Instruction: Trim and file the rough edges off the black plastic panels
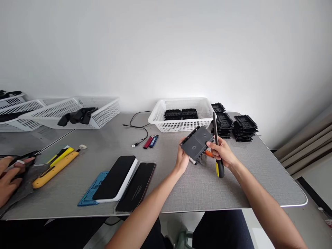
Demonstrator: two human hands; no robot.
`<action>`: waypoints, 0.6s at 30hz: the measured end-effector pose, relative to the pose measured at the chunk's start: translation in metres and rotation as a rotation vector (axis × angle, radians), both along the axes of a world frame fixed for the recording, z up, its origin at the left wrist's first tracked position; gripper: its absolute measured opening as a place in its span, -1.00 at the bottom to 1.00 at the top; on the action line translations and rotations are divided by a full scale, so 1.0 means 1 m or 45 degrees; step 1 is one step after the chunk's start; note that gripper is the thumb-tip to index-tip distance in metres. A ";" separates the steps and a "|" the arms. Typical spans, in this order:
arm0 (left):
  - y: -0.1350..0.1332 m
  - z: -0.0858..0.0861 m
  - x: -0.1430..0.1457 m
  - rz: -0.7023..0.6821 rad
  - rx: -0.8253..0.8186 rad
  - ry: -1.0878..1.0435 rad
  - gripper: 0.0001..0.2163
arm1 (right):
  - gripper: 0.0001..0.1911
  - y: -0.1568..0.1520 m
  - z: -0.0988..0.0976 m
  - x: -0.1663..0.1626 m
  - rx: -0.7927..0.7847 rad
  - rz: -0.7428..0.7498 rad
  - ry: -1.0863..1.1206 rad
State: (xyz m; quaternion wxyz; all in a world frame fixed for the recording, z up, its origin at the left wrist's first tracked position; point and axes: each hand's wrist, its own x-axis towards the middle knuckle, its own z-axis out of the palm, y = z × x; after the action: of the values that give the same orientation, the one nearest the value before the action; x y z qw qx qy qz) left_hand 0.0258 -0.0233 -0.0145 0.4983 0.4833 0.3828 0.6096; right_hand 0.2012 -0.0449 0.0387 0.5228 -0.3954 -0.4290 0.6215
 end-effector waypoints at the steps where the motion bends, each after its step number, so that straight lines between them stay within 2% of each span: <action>1: 0.000 0.001 0.001 -0.069 -0.059 -0.074 -0.62 | -0.53 0.000 0.000 -0.001 0.013 -0.026 0.002; 4: -0.003 0.010 0.000 -0.191 -0.123 -0.231 -0.68 | -0.54 0.001 -0.001 -0.002 0.043 -0.084 -0.014; 9: -0.006 0.023 -0.002 -0.232 -0.131 -0.287 -0.63 | -0.54 0.001 -0.004 -0.005 0.087 -0.155 -0.156; 14: -0.005 0.021 0.000 -0.125 -0.136 -0.171 -0.59 | -0.52 0.000 -0.002 -0.005 0.101 -0.168 -0.348; 18: 0.000 0.012 -0.004 -0.047 -0.153 -0.213 -0.58 | -0.51 0.003 -0.003 0.002 0.168 -0.345 -0.598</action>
State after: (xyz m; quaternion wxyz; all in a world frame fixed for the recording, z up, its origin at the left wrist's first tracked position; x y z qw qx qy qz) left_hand 0.0221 -0.0230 -0.0022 0.5677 0.4068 0.3669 0.6146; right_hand 0.2034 -0.0424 0.0355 0.5120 -0.5475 -0.5212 0.4080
